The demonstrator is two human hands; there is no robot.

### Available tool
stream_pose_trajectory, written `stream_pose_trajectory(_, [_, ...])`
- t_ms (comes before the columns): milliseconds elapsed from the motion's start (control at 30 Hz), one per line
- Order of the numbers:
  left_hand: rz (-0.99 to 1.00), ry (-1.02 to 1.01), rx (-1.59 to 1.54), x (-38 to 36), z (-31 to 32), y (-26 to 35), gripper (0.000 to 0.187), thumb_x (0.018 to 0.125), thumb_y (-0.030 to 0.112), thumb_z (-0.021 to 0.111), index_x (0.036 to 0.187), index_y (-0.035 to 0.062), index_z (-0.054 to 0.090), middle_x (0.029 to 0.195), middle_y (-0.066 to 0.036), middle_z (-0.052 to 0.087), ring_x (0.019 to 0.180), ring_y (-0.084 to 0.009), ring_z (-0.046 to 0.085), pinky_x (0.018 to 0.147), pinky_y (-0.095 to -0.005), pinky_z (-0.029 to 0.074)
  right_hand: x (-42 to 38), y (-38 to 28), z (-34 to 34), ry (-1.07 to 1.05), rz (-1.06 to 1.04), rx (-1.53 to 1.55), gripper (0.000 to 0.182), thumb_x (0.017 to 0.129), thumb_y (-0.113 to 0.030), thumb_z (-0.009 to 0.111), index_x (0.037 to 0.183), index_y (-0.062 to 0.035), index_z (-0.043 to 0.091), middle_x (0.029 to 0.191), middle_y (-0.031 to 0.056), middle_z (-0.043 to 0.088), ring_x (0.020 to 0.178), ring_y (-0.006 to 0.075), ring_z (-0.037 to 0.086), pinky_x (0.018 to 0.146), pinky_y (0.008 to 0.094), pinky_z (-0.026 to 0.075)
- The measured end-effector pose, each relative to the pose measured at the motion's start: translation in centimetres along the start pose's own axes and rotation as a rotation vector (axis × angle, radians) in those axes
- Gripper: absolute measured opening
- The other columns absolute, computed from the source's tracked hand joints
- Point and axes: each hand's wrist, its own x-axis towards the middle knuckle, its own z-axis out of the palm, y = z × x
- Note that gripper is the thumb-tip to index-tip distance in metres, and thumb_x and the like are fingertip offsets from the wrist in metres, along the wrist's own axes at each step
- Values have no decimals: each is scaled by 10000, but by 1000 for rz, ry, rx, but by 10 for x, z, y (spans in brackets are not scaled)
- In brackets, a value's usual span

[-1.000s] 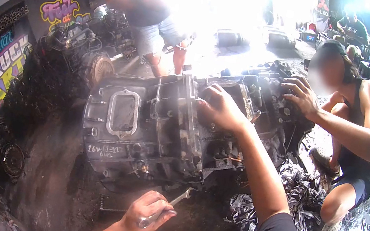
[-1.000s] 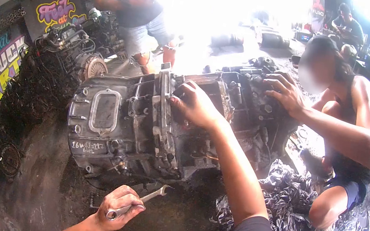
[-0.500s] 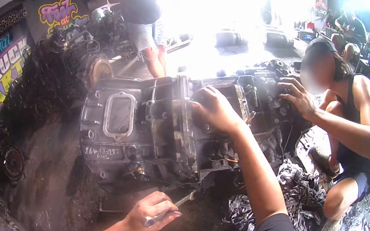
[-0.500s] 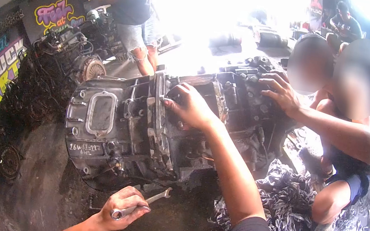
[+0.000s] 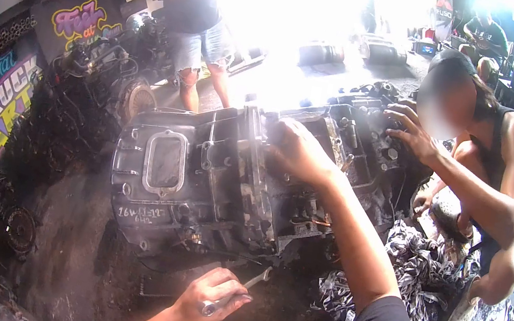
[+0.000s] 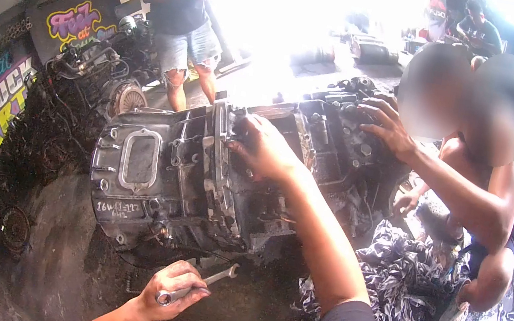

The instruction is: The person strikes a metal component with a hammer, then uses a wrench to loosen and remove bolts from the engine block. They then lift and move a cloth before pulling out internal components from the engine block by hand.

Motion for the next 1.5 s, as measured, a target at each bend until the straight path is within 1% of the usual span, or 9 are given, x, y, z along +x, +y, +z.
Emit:
stream_pose_trajectory(300, [0, -46, -4, -1, -1, -6, 141, 837, 98, 795, 923, 36, 704, 880, -106, 661, 801, -286, 639, 703, -387, 525, 2, 3, -5, -58, -68, -40, 271, 919, -240, 707, 1042, -6, 649, 1060, 172, 630, 1045, 367, 604, 893, 474, 513])
stream_pose_trajectory(567, [23, -31, -20, 2, 6, -9, 171, 816, 87, 812, 931, 37, 695, 889, -107, 665, 803, -288, 643, 692, -391, 528, 3, 28, 8, -47, -257, -144, 285, 919, -209, 705, 1120, -13, 659, 1077, 174, 629, 1051, 355, 609, 917, 446, 525])
stream_pose_trajectory(633, [34, -29, -31, 3, 7, -9, 169, 806, 63, 811, 928, 36, 698, 893, -99, 677, 807, -279, 651, 699, -384, 530, 4, 17, 2, -69, -218, -141, 300, 920, -217, 707, 1129, -9, 658, 1097, 179, 631, 1065, 356, 610, 930, 448, 522])
stream_pose_trajectory(700, [33, -29, -25, 4, 7, -8, 162, 790, 20, 805, 917, 34, 706, 896, -81, 700, 817, -260, 666, 716, -369, 533, 1, 2, -7, -79, -40, -25, 306, 919, -222, 710, 1126, -3, 658, 1118, 185, 633, 1079, 360, 610, 944, 453, 517])
stream_pose_trajectory(900, [4, -40, -20, 2, 6, -7, 160, 791, 14, 799, 923, 28, 710, 886, -87, 698, 808, -264, 664, 710, -366, 529, 4, 9, -1, -96, -67, -51, 368, 912, -224, 720, 1178, 14, 628, 1165, 203, 626, 1138, 382, 592, 991, 466, 499])
stream_pose_trajectory(1000, [-5, -30, -43, 2, 4, -5, 153, 794, 15, 798, 921, 26, 713, 882, -88, 699, 807, -265, 663, 710, -366, 527, 4, 21, 11, 33, -157, -70, 383, 904, -212, 723, 1189, 17, 613, 1177, 204, 623, 1148, 380, 589, 998, 458, 497])
stream_pose_trajectory(1300, [-2, -48, -36, -2, -1, -7, 149, 840, 96, 793, 941, 31, 706, 897, -104, 668, 795, -283, 633, 695, -383, 521, 8, -5, -12, -193, 32, -63, 389, 892, -228, 725, 1178, 12, 616, 1179, 203, 624, 1147, 373, 590, 1009, 452, 492])
stream_pose_trajectory(1400, [1, -47, -12, -4, -1, -8, 149, 838, 98, 793, 943, 35, 708, 895, -102, 666, 799, -281, 633, 697, -385, 520, 4, 4, 1, 91, -219, -58, 142, 873, -150, 668, 900, -19, 619, 915, 140, 622, 890, 318, 610, 866, 422, 509])
stream_pose_trajectory(1500, [-28, -46, -24, -5, -2, -8, 148, 835, 97, 794, 943, 39, 710, 889, -99, 663, 804, -281, 634, 701, -386, 522, 5, 21, 10, 10, -195, -80, 357, 907, -231, 709, 1151, 13, 614, 1170, 202, 624, 1123, 372, 607, 987, 458, 507])
